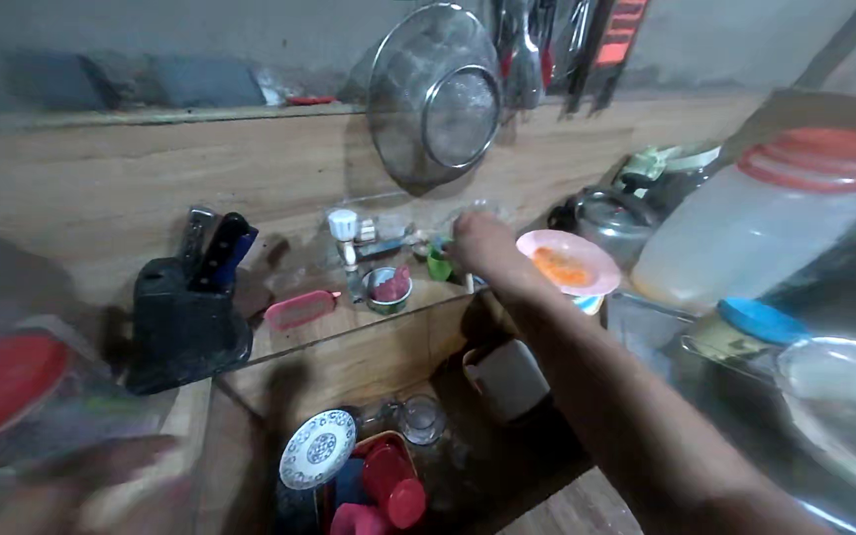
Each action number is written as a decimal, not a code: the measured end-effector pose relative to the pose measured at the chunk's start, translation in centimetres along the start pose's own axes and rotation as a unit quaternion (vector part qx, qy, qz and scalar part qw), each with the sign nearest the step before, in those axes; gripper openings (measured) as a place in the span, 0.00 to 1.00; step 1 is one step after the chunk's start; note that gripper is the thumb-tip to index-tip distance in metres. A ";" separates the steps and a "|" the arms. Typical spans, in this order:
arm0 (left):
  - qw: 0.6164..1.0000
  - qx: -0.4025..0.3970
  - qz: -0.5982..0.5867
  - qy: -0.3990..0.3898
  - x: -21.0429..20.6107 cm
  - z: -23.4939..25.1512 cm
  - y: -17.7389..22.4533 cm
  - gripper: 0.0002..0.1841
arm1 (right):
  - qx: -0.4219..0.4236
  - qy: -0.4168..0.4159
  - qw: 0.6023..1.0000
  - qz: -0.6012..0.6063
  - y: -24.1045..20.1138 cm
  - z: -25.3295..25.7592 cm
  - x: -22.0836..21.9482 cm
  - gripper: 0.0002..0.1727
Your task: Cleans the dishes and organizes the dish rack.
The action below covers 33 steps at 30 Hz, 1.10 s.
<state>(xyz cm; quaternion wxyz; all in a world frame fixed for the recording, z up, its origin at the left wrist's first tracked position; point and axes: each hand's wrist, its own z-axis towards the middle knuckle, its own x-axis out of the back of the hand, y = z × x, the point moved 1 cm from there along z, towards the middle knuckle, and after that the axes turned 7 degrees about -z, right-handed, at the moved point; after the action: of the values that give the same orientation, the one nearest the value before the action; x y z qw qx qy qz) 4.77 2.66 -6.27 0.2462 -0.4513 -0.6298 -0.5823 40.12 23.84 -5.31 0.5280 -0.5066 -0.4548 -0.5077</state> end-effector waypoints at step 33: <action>0.966 0.208 -0.154 0.002 -27.7 26.3 -2.8 0.31 | -0.280 -0.248 0.561 0.738 4.6 -4.6 -29.4 0.18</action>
<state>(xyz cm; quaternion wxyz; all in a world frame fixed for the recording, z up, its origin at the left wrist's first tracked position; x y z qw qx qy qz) 21.04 20.23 -36.14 0.2431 -0.2865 -0.7985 -0.4704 42.42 21.37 -35.22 0.4165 -0.8939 0.1302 0.1027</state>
